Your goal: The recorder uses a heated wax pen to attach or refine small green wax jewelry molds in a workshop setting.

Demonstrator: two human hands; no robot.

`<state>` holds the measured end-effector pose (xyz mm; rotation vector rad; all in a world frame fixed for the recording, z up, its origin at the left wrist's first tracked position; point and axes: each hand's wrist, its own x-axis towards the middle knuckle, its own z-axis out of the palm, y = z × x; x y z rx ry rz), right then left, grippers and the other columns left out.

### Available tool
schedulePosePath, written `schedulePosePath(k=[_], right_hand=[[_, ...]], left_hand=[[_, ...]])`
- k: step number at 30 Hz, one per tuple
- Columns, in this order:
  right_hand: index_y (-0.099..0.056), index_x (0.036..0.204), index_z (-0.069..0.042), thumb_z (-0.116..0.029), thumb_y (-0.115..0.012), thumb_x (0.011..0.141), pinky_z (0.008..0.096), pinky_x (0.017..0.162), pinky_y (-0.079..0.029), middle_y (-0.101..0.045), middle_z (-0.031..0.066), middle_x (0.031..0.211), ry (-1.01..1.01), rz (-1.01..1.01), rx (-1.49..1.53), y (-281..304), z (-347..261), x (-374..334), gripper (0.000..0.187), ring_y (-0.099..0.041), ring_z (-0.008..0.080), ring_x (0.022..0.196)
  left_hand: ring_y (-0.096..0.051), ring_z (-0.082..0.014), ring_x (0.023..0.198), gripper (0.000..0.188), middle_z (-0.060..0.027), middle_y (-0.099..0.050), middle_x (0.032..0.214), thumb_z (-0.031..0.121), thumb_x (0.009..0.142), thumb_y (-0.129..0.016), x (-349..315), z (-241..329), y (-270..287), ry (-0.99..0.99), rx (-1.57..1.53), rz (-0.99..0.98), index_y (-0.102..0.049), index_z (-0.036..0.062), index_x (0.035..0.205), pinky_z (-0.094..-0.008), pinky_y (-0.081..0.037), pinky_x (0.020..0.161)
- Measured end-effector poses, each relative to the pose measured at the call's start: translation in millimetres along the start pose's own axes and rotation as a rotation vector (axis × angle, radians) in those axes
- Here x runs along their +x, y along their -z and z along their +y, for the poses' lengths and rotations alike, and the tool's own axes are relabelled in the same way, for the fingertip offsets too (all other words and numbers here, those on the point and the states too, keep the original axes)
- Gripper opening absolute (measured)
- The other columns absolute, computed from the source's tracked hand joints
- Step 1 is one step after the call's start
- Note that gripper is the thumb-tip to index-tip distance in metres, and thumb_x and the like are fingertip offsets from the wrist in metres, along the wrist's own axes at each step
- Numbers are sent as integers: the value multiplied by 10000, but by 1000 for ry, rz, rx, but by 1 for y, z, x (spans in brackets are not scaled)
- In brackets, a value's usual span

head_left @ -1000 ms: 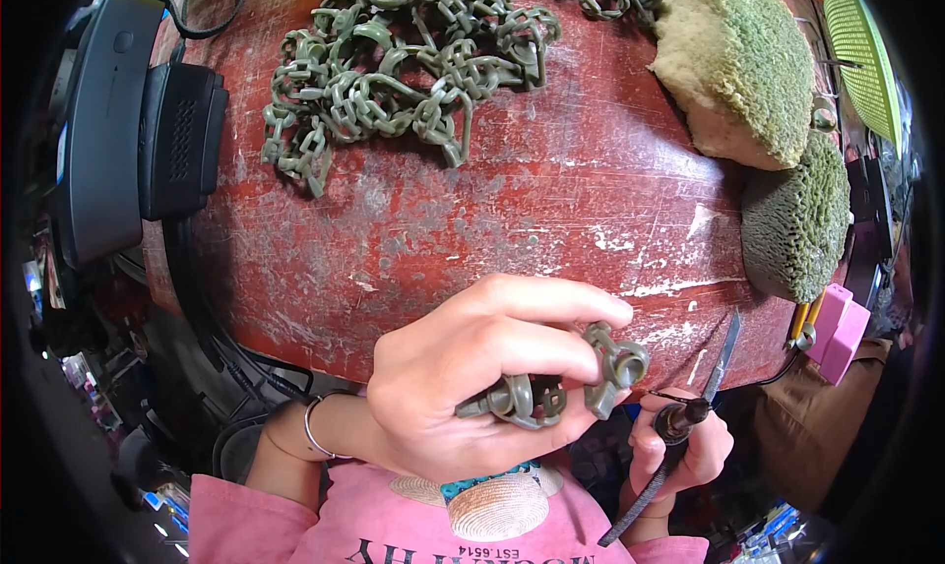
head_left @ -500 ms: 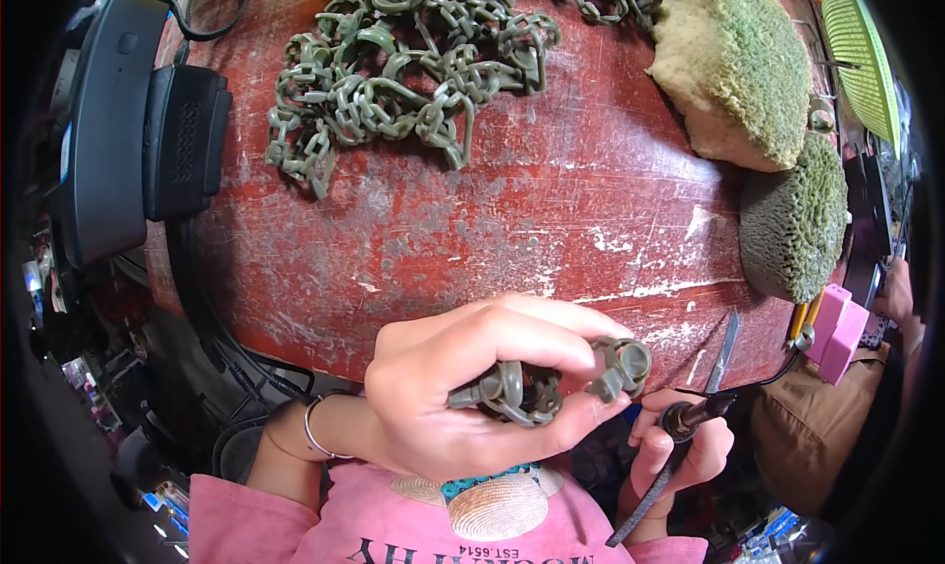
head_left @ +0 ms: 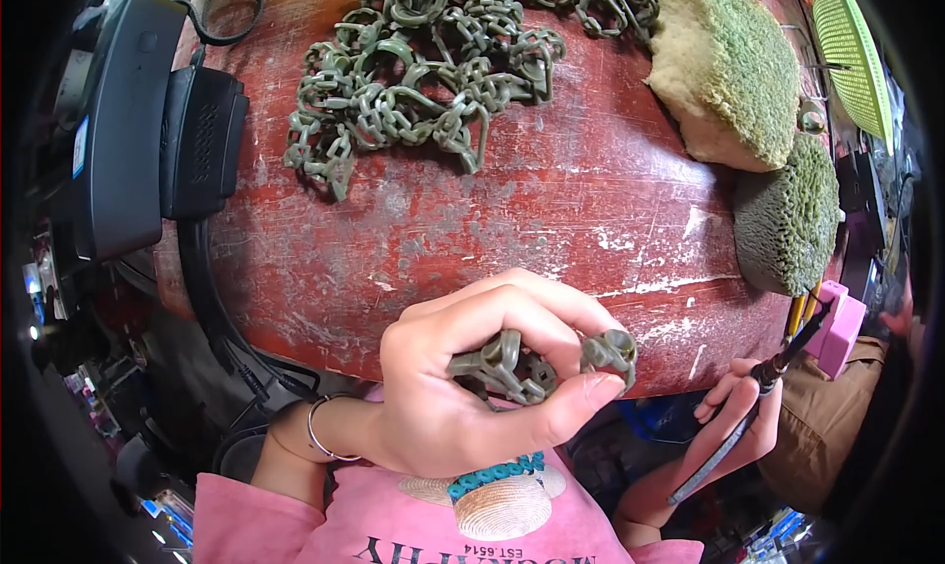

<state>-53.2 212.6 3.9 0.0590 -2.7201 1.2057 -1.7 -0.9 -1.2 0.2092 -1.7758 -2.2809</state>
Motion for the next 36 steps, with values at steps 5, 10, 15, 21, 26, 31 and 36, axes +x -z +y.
schedulePosePath(k=[5,10,15,21,26,31,36], right_hand=[[-538,784,30,-160,-504,872,179,395,-255,-428,-7,485,-81,-18,-61,4,1,4,212,-359,30,401],[-542,785,31,-134,-540,854,179,376,-263,-426,-14,488,-169,-15,-115,5,0,6,179,-368,26,403],[-544,786,27,-117,-530,856,174,378,-262,-432,-14,498,-210,12,-79,4,0,7,162,-371,23,404],[-544,773,34,-162,-498,873,180,379,-270,-431,3,500,-139,5,-71,3,-2,3,225,-375,33,406],[-265,1198,38,-347,-505,874,252,420,-379,-550,109,591,194,-317,27,9,5,-22,558,-477,151,436],[-616,752,-34,-511,-591,761,280,473,-451,-553,55,561,175,-415,-38,-5,-19,-24,478,-571,203,489],[-611,735,-39,-490,-634,735,268,457,-445,-561,46,557,177,-462,-7,-7,-23,-24,451,-573,188,477]], left_hand=[[-601,-160,572,125,-249,-564,913,19,779,-597,-1,15,-1,256,-173,37,-484,-32,792,-258,-506,474],[-604,-165,573,110,-242,-558,916,6,786,-576,-2,16,0,305,-281,31,-473,-30,803,-233,-508,437],[-598,-137,598,95,-190,-571,897,-13,771,-599,-1,20,0,380,-363,59,-505,-22,782,-222,-485,474],[-591,-106,614,85,-142,-583,898,-35,755,-627,-1,24,0,464,-444,100,-544,-18,765,-205,-465,470],[-606,-181,594,95,-251,-549,917,9,799,-547,0,20,-1,384,-340,24,-469,-40,822,-229,-502,411],[-614,-154,730,122,-170,-606,943,-40,725,-652,-4,18,-3,306,-220,115,-572,-21,815,-256,-497,632],[-620,-209,735,241,-231,-577,965,-48,699,-657,-1,2,8,-75,159,6,-504,-4,879,-269,-517,586]])
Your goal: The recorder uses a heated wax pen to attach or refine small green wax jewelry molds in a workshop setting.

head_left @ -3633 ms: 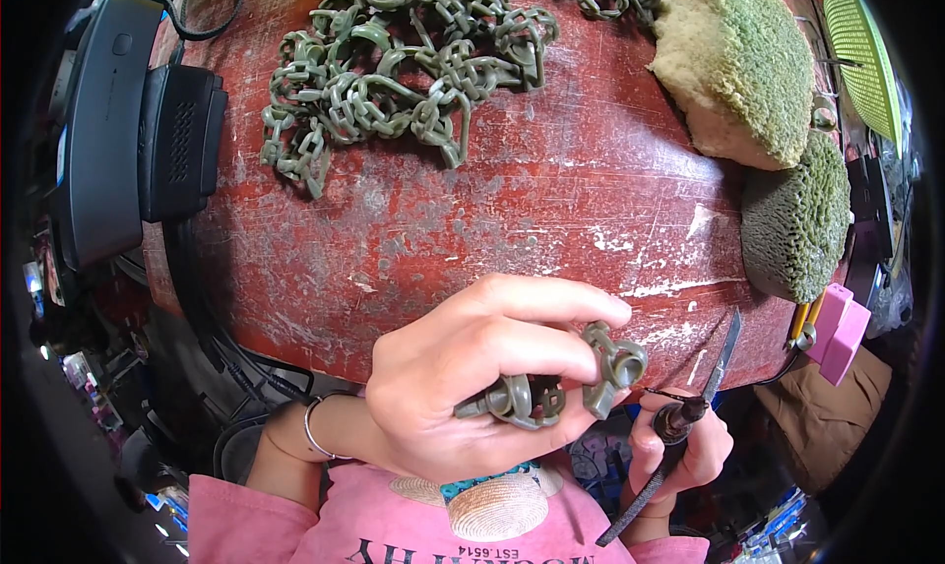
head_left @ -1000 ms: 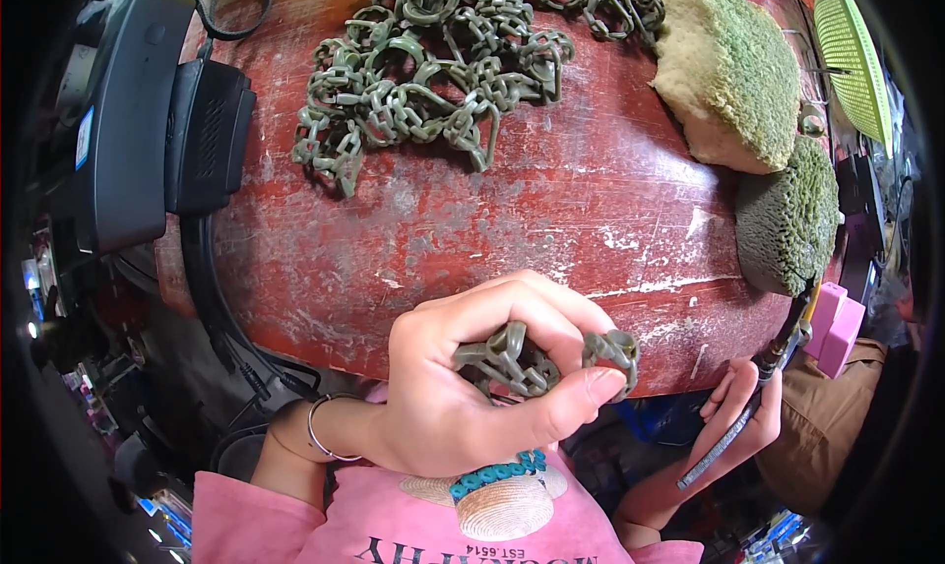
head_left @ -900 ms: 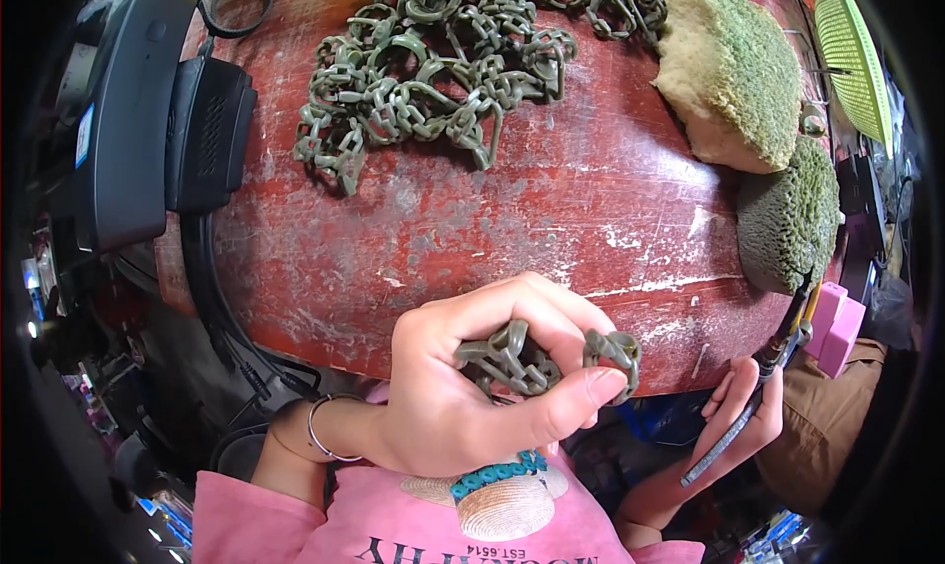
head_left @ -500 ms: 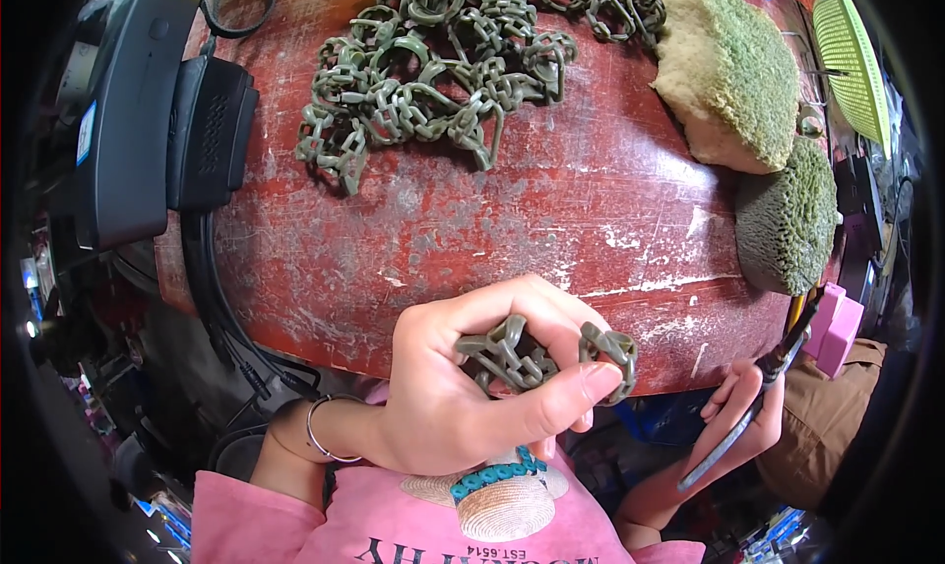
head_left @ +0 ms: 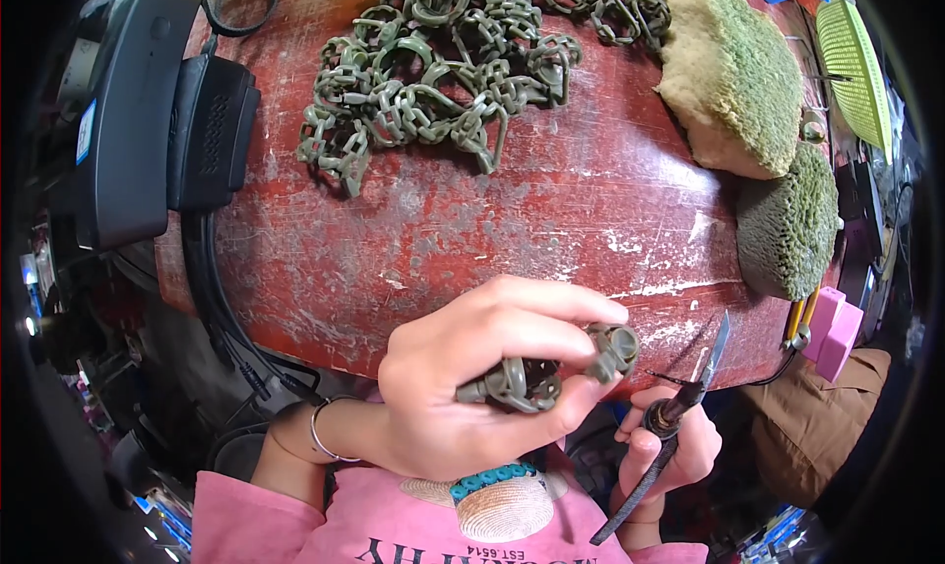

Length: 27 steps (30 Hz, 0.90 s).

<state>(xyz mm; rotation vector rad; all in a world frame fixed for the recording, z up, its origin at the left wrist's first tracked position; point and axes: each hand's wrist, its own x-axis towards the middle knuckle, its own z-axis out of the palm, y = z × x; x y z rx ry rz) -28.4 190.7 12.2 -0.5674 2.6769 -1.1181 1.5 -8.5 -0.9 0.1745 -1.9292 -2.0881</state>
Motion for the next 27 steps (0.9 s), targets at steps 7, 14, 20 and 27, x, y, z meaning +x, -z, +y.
schedulePosePath(k=[7,14,20,27], right_hand=[[-611,736,-36,-467,-656,721,265,453,-436,-570,43,566,10,-26,6,-1,3,-1,434,-564,180,469],[-609,732,-36,-446,-672,714,259,453,-435,-585,37,587,10,-17,-1,1,2,-1,416,-561,171,469],[-609,736,-37,-447,-669,719,256,453,-437,-590,32,592,15,-20,-9,1,1,1,414,-562,166,470],[-617,733,-48,-466,-661,715,265,458,-434,-584,31,587,-19,-12,-32,1,2,-3,421,-559,174,474]], left_hand=[[-604,-241,862,320,-156,-576,994,-26,638,-725,-1,1,2,-179,297,15,-537,57,883,-294,-511,710],[-601,-250,879,325,-153,-562,1006,-24,630,-727,-1,4,3,-189,325,0,-537,60,880,-308,-519,723],[-604,-262,878,310,-156,-548,1007,-31,637,-717,-2,2,5,-198,279,-11,-537,50,876,-320,-523,728],[-606,-250,876,317,-146,-557,1004,-36,634,-717,-2,3,5,-181,288,-14,-542,54,882,-306,-521,736]])
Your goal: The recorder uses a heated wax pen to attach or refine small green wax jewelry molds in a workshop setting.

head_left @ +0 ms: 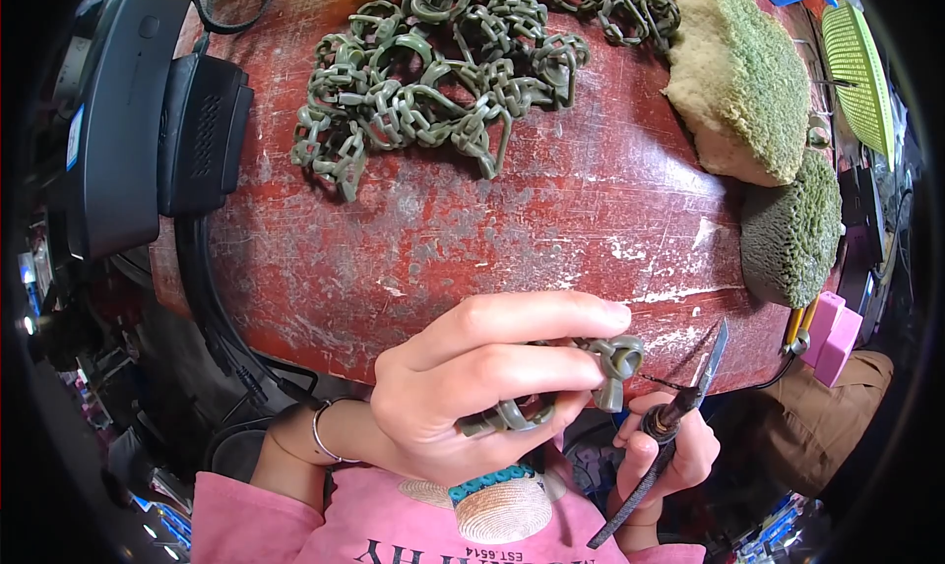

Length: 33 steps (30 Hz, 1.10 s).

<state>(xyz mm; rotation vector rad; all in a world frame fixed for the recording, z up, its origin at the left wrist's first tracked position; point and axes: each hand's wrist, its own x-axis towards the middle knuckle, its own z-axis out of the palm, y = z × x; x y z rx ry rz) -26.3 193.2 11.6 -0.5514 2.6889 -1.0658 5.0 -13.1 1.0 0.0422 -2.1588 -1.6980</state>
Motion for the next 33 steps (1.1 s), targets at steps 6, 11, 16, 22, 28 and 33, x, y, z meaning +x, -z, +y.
schedulePosePath(k=[6,11,16,22,28,33], right_hand=[[-621,729,-53,-470,-671,695,262,465,-421,-579,31,580,-27,-5,7,1,-1,0,421,-551,171,468],[-619,734,-52,-468,-677,689,253,462,-411,-571,23,560,-3,-22,-2,3,-1,1,423,-549,160,465],[-615,741,-50,-460,-688,683,243,456,-405,-561,19,546,-28,-16,35,2,0,0,420,-549,150,461],[-611,741,-50,-440,-698,677,234,457,-408,-560,10,546,-13,-38,40,3,1,2,405,-544,143,454],[-603,756,-46,-418,-701,679,233,454,-407,-565,11,557,57,-72,12,5,3,3,391,-548,139,460],[-599,758,-41,-407,-706,678,233,448,-401,-565,8,560,46,-77,46,4,3,4,389,-548,136,463]], left_hand=[[-604,-247,886,315,-148,-561,1006,-34,634,-719,0,-2,-1,1,-21,1,-541,54,878,-302,-519,741],[-604,-248,893,300,-161,-564,1012,-33,634,-720,2,-1,2,28,-42,-18,-543,48,862,-298,-519,738],[-606,-247,887,271,-168,-569,1017,-22,632,-732,3,-1,3,71,-93,-38,-552,46,822,-296,-516,734],[-607,-241,889,293,-169,-577,1020,-27,601,-752,5,-1,3,84,-102,-47,-557,54,805,-301,-511,729],[-606,-241,892,324,-167,-586,1015,-36,571,-763,5,0,3,102,-106,-41,-552,62,797,-296,-511,723],[-607,-243,894,325,-167,-586,1015,-34,571,-765,5,0,3,100,-92,-48,-550,63,795,-296,-512,719]])
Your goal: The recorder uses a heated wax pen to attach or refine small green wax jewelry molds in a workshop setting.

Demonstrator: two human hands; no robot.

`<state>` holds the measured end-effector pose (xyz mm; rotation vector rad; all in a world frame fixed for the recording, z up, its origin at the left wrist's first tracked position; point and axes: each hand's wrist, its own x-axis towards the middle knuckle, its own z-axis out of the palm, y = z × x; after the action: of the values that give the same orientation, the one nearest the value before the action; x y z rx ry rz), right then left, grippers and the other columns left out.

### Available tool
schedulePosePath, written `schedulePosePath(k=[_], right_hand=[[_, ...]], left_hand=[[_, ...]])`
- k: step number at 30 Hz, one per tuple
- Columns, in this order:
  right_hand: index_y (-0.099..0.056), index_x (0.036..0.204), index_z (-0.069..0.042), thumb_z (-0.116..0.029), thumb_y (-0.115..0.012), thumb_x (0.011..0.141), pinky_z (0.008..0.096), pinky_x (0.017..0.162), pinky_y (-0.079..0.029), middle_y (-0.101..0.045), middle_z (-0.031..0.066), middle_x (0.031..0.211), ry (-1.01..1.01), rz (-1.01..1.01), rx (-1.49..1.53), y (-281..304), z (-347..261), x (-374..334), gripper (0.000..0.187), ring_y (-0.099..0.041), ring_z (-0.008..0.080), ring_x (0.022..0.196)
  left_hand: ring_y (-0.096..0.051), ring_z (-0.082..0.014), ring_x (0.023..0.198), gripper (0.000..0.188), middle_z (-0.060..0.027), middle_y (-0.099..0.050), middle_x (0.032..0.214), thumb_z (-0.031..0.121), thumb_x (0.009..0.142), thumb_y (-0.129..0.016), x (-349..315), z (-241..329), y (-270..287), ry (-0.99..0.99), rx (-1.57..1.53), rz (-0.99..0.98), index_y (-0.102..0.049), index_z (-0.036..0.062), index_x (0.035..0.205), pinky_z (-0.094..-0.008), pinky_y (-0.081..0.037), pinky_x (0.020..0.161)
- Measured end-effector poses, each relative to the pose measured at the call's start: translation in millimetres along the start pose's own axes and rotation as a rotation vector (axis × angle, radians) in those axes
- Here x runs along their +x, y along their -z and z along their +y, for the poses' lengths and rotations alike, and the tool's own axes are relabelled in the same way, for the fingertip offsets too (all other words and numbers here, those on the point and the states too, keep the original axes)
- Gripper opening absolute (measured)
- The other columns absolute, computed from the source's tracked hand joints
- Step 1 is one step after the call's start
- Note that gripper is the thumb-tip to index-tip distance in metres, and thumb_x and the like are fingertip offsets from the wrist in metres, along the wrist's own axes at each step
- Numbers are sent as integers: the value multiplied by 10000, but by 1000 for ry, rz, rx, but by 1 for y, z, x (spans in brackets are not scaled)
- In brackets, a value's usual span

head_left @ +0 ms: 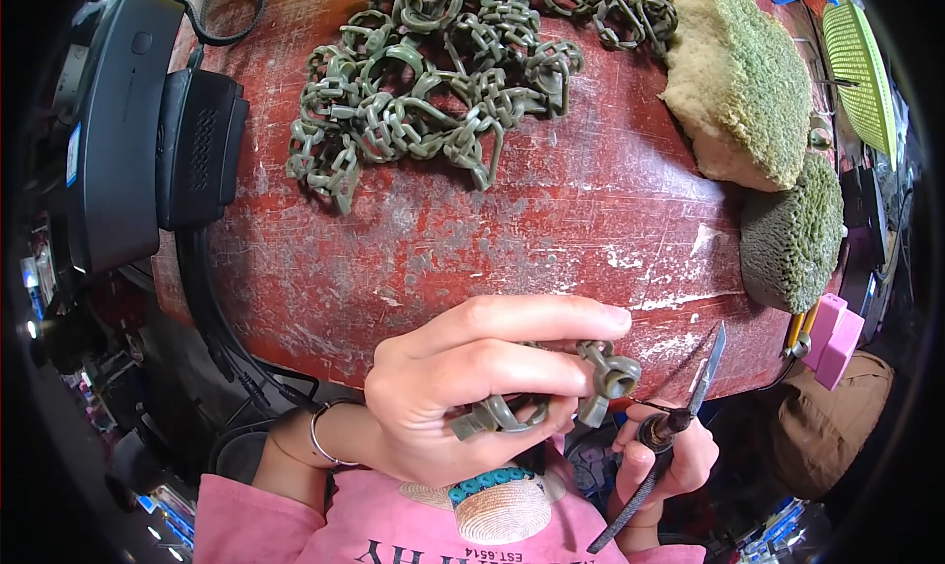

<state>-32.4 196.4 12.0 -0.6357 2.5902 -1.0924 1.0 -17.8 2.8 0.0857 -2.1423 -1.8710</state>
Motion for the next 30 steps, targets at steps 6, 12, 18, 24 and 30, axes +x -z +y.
schedulePosePath(k=[6,12,18,24,30], right_hand=[[-600,757,-42,-404,-708,677,232,443,-397,-562,10,552,15,-1,-14,1,0,0,386,-547,136,459],[-600,753,-47,-421,-700,683,230,450,-397,-563,7,548,-6,19,-6,-1,1,-3,393,-546,131,460],[-602,756,-53,-446,-679,698,227,450,-388,-567,5,552,-39,34,22,-2,1,-4,405,-547,131,460],[-605,753,-52,-444,-682,692,232,453,-382,-565,3,551,-20,13,-23,0,0,-2,404,-539,132,457],[-609,751,-51,-437,-686,690,240,460,-387,-565,5,554,-41,18,-24,0,0,-4,398,-541,138,461]], left_hand=[[-606,-243,893,322,-168,-590,1013,-36,573,-761,0,0,-1,-1,-10,1,-550,64,795,-296,-511,713],[-605,-242,897,323,-168,-593,1011,-30,573,-764,0,0,-1,-4,-7,1,-550,64,795,-296,-510,716],[-607,-248,896,320,-168,-594,1008,-37,571,-760,0,0,-1,-3,-7,9,-550,64,791,-300,-512,721],[-613,-248,884,300,-169,-594,998,-66,579,-731,1,1,-2,6,-17,21,-552,59,784,-298,-516,724],[-615,-248,878,278,-171,-592,997,-81,596,-701,1,2,-2,12,-31,19,-552,57,785,-298,-517,726]])
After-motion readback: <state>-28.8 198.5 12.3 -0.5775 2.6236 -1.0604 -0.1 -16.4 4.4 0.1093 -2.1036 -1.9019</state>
